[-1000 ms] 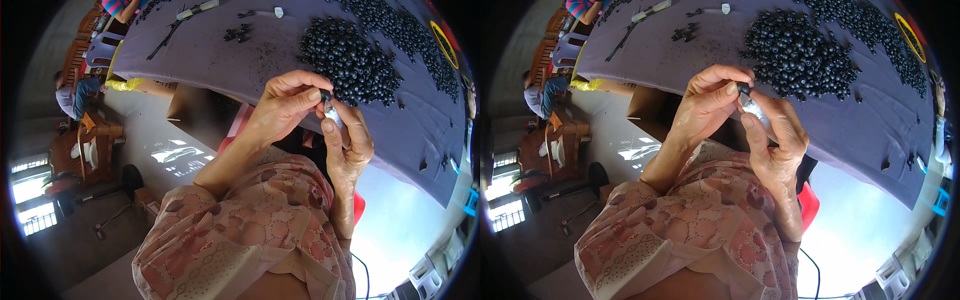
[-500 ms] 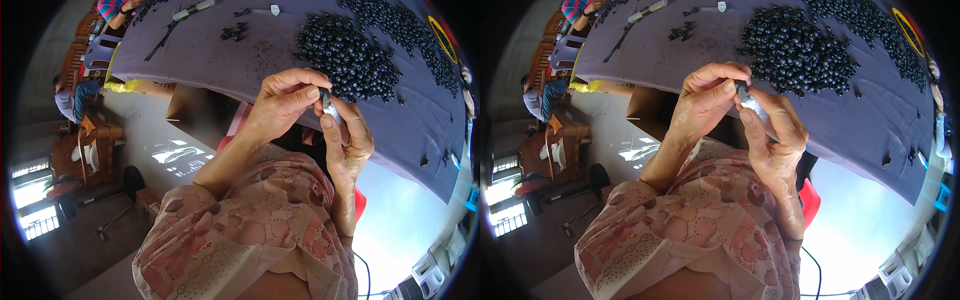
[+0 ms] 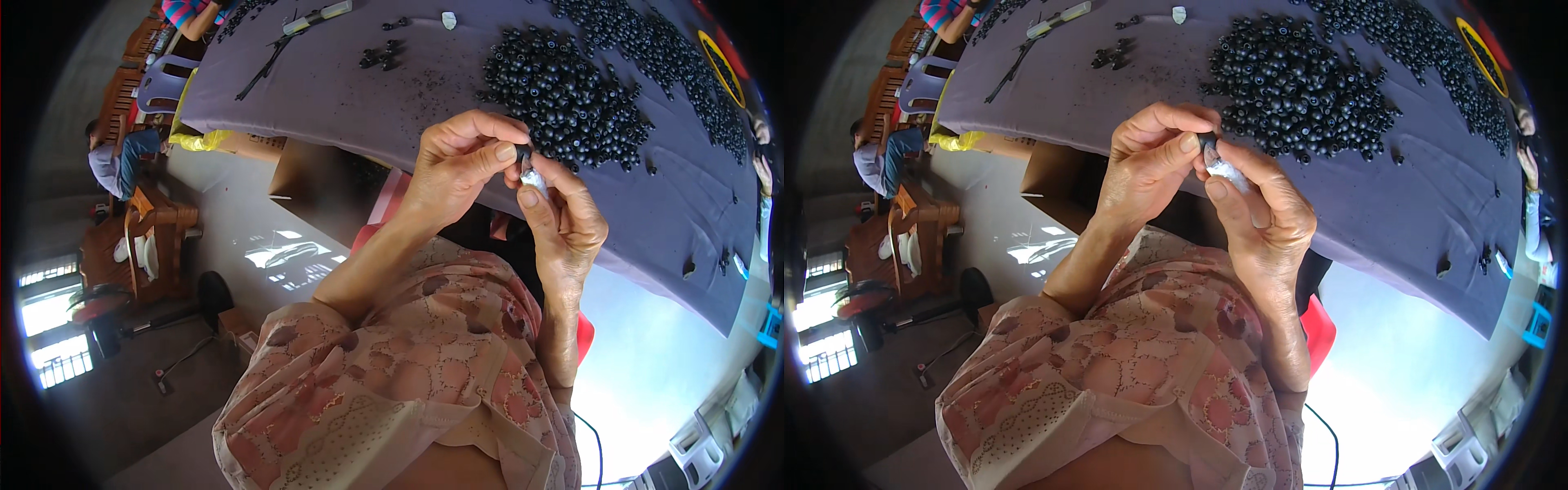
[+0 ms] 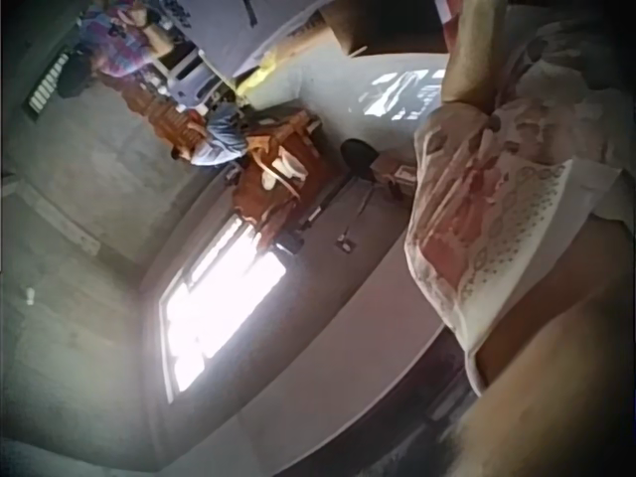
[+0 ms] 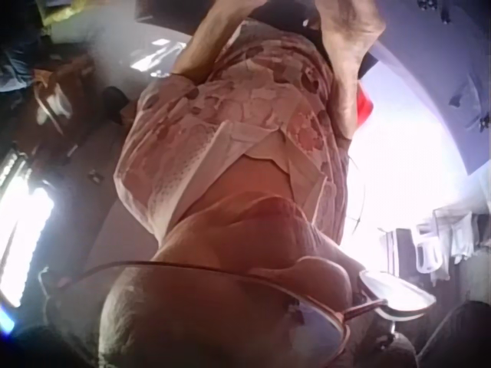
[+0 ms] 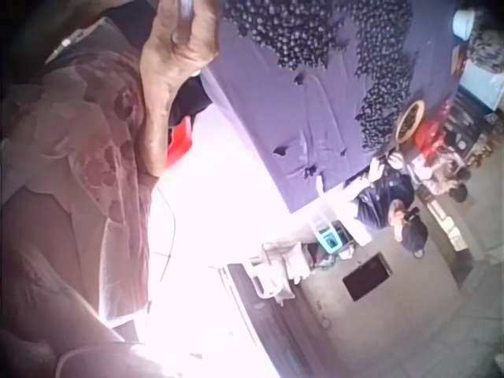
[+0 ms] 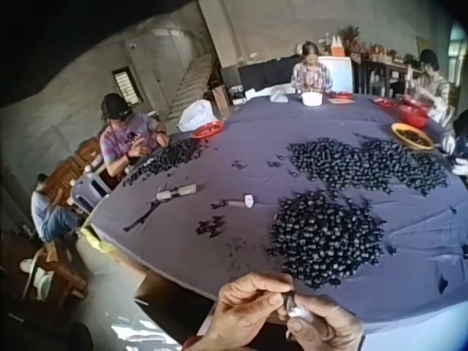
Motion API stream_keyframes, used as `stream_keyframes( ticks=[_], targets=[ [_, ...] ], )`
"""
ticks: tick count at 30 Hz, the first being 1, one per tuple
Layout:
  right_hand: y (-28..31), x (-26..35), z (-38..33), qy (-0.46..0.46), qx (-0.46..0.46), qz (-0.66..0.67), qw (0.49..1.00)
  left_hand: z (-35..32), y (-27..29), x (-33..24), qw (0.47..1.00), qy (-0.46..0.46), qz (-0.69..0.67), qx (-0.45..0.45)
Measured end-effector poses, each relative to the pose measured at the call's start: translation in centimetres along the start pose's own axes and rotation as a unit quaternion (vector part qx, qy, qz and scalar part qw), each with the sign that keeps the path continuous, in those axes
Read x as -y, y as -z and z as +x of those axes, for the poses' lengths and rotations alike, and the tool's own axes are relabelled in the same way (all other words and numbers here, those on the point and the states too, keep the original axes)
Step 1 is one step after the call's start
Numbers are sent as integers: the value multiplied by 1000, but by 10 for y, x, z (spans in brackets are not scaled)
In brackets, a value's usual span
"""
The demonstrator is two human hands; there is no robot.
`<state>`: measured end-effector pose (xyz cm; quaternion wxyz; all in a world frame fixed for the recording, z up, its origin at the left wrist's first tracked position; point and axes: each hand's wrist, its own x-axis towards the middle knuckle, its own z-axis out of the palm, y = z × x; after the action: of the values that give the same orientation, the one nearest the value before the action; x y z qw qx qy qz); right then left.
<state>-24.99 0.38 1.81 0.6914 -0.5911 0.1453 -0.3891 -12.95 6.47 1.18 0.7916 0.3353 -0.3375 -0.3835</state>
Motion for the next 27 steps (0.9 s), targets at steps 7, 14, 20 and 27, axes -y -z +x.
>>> stream_keyframes(
  ticks=[7, 14, 20, 27],
  targets=[
    [-2, 2, -1, -36, -14, 62, 997, 0, -1, -2, 999, -21, 30, 11],
    [-3, -1, -1, -31, -18, 55, 998, 0, 0, -2, 998, -35, 57, 8],
    [-2, 0, -2, -54, -31, 30, 998, -1, 2, -1, 996, -49, 72, 13],
    [-3, -1, -3, -61, -44, 9, 997, -2, 1, 0, 994, -56, 95, 5]
  ],
)
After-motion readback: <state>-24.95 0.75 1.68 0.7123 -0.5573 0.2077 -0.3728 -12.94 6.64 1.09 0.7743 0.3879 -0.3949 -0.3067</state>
